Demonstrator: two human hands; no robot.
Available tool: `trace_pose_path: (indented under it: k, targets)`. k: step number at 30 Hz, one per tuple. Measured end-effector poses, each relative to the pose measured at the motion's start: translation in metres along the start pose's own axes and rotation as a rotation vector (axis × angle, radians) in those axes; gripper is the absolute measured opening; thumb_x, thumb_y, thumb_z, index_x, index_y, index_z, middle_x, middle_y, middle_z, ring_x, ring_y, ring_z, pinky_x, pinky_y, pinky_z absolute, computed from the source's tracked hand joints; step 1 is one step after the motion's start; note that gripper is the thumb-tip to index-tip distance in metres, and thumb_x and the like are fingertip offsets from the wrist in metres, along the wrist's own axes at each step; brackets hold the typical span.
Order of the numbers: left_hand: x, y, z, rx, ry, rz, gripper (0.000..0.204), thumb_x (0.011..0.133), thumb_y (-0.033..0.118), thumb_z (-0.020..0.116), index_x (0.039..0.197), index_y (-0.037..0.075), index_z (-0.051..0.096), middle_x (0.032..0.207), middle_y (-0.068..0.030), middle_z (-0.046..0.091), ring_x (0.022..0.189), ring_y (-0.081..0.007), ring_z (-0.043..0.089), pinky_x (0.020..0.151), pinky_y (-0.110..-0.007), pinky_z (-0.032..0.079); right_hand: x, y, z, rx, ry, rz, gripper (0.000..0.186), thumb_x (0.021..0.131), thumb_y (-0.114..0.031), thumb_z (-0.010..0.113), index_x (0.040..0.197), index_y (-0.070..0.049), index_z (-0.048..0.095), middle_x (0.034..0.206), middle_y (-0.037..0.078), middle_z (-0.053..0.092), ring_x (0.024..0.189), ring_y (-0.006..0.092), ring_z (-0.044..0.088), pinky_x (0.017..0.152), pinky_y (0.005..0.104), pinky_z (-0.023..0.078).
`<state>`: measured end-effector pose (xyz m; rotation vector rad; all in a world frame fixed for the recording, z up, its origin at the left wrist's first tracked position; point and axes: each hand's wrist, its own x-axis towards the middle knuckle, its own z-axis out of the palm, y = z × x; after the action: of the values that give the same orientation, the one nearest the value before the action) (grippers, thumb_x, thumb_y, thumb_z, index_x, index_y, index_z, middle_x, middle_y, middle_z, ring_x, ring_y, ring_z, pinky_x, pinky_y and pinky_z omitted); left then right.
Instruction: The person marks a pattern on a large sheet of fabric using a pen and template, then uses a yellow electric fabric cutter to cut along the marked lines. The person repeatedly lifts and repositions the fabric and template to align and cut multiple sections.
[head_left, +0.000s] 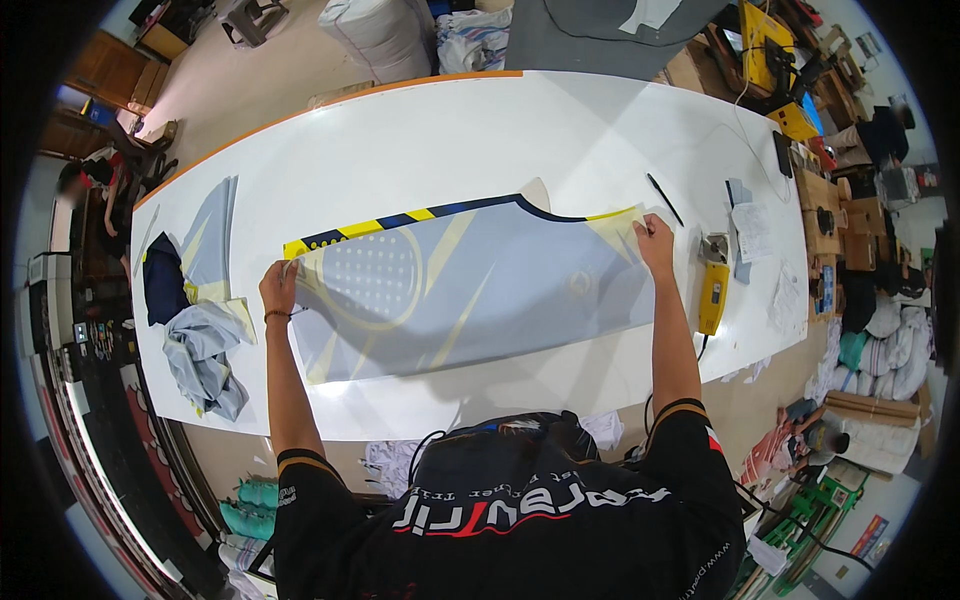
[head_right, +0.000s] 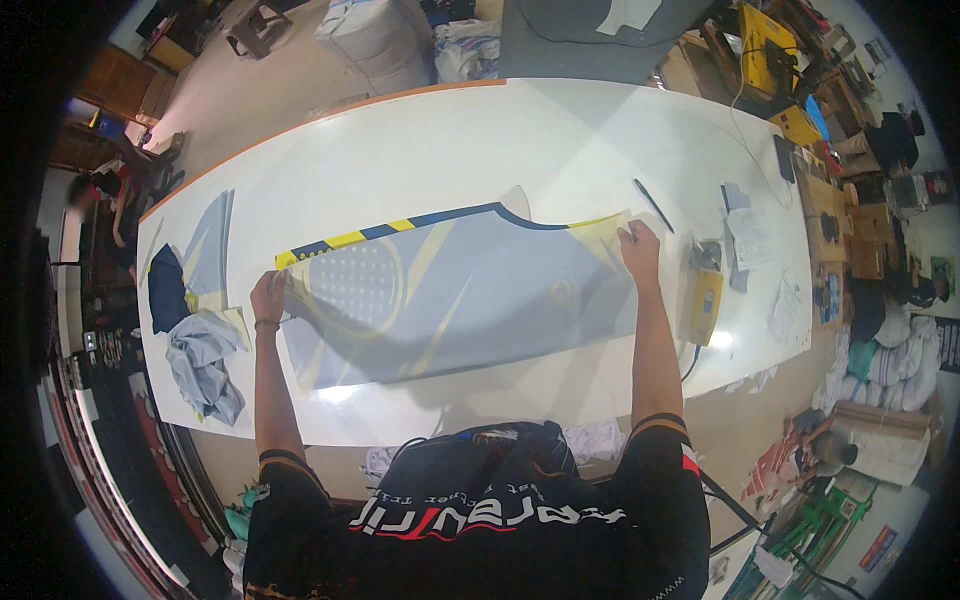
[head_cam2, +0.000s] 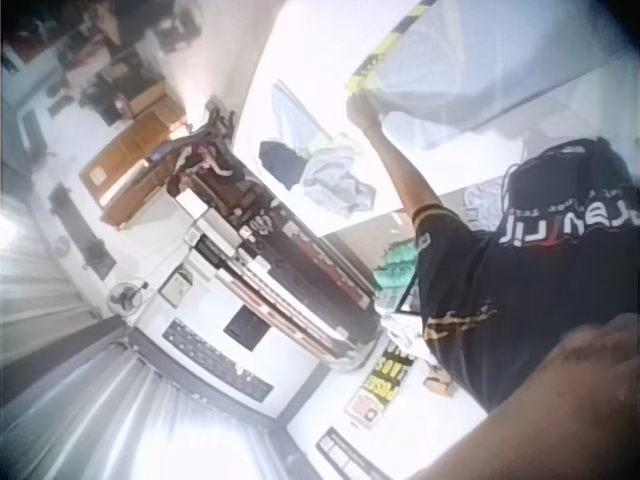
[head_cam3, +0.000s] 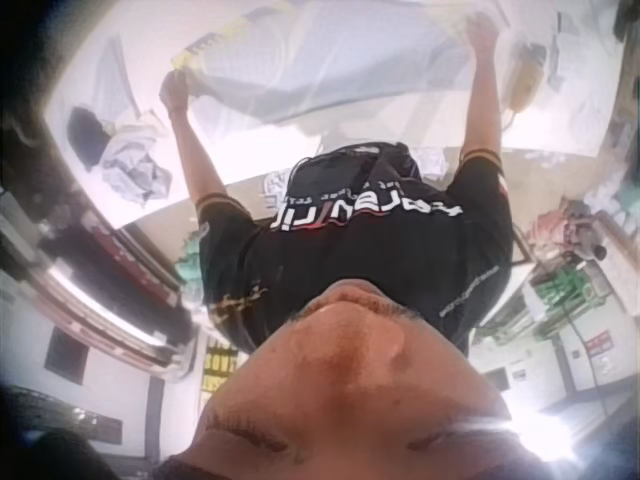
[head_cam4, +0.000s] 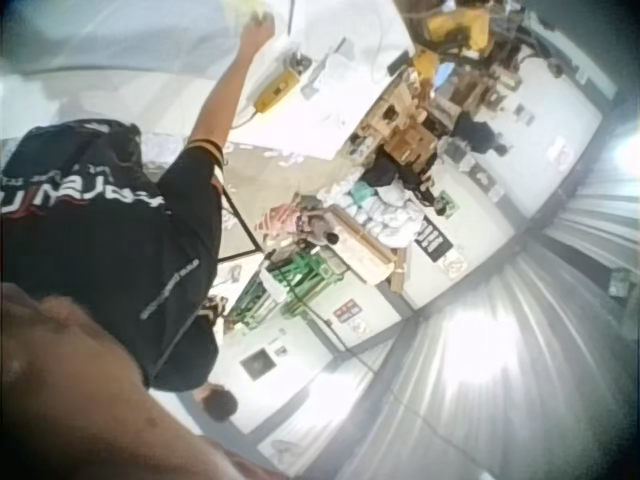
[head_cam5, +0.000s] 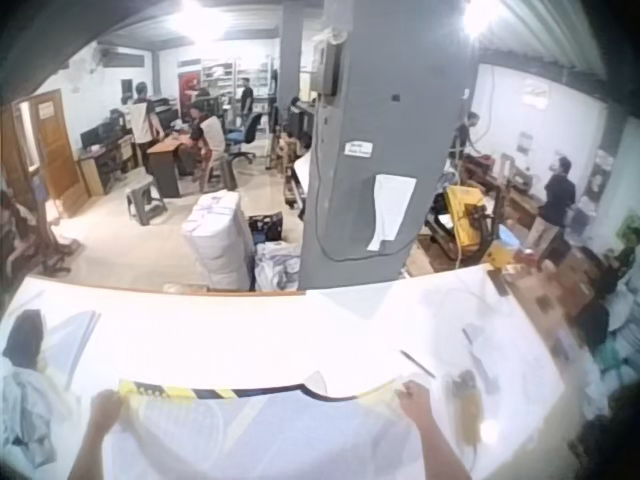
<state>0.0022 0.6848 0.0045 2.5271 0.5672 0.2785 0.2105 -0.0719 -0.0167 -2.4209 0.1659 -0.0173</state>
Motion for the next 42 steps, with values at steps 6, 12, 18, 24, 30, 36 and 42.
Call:
trace_pose_path:
  k: [6, 12, 18, 24, 30, 36, 42]
  targets:
    - [0.017, -0.004, 0.011, -0.02, -0.043, -0.11, 0.034, 0.098, 0.036, 0.071, 0.108, 0.003, 0.073, 0.091, -0.0154, 0.074, 0.083, -0.0197, 0.069, 0.079, -0.035, 0.053, 0.009, -0.007, 0.002, -0.083, -0.01, -0.003, 0.03, 0.088, -0.02, 0.075, 0.107, 0.003, 0.069, 0.107, 0.027, 0.073, 0.105, 0.0429, 0.07, 0.089, 0.0458, 0.055]
    - [0.026, 0.012, 0.023, 0.021, 0.07, -0.083, 0.037, 0.099, 0.041, 0.068, 0.099, 0.005, 0.072, 0.078, -0.0166, 0.07, 0.067, -0.0295, 0.066, 0.066, -0.039, 0.052, 0.013, -0.004, 0.001, -0.136, -0.025, 0.001, 0.03, 0.089, -0.02, 0.074, 0.108, 0.002, 0.069, 0.108, 0.026, 0.073, 0.106, 0.0437, 0.07, 0.09, 0.0456, 0.055]
    - [0.033, 0.015, 0.029, 0.156, 0.097, -0.124, 0.04, 0.098, 0.052, 0.065, 0.099, 0.013, 0.073, 0.083, -0.0184, 0.074, 0.079, -0.0416, 0.071, 0.068, -0.048, 0.055, 0.017, 0.003, 0.0, -0.106, -0.037, 0.018, 0.029, 0.089, -0.02, 0.073, 0.108, 0.001, 0.069, 0.108, 0.026, 0.073, 0.106, 0.0433, 0.069, 0.091, 0.0458, 0.054]
    - [0.031, 0.017, 0.031, 0.251, 0.089, -0.171, 0.042, 0.098, 0.056, 0.062, 0.097, 0.015, 0.072, 0.085, -0.0175, 0.074, 0.081, -0.0423, 0.071, 0.068, -0.052, 0.055, 0.018, -0.005, 0.003, -0.144, -0.035, 0.003, 0.03, 0.089, -0.019, 0.071, 0.111, 0.001, 0.069, 0.11, 0.027, 0.072, 0.107, 0.0437, 0.069, 0.091, 0.0465, 0.054]
    - [0.039, 0.006, 0.036, 0.326, 0.094, -0.118, 0.042, 0.098, 0.056, 0.062, 0.097, 0.015, 0.07, 0.086, -0.0172, 0.074, 0.083, -0.0425, 0.071, 0.068, -0.053, 0.055, 0.017, -0.007, 0.005, -0.183, -0.027, -0.033, 0.03, 0.092, -0.02, 0.067, 0.114, 0.001, 0.067, 0.109, 0.028, 0.072, 0.105, 0.0451, 0.069, 0.089, 0.0478, 0.054]
    - [0.043, 0.012, 0.04, 0.315, 0.139, -0.106, 0.041, 0.099, 0.056, 0.062, 0.095, 0.015, 0.068, 0.084, -0.0173, 0.073, 0.081, -0.042, 0.071, 0.066, -0.053, 0.054, 0.013, -0.011, 0.004, -0.194, -0.006, -0.013, 0.027, 0.095, -0.018, 0.064, 0.115, 0.0, 0.065, 0.105, 0.028, 0.071, 0.103, 0.0467, 0.068, 0.086, 0.0507, 0.052]
    - [0.045, 0.007, 0.041, 0.343, 0.149, -0.13, 0.043, 0.099, 0.058, 0.059, 0.093, 0.016, 0.065, 0.078, -0.0177, 0.072, 0.077, -0.0433, 0.07, 0.064, -0.055, 0.054, 0.016, -0.016, 0.006, -0.223, -0.031, -0.014, 0.029, 0.097, -0.02, 0.063, 0.118, -0.001, 0.063, 0.107, 0.028, 0.071, 0.105, 0.0475, 0.067, 0.088, 0.0506, 0.052]
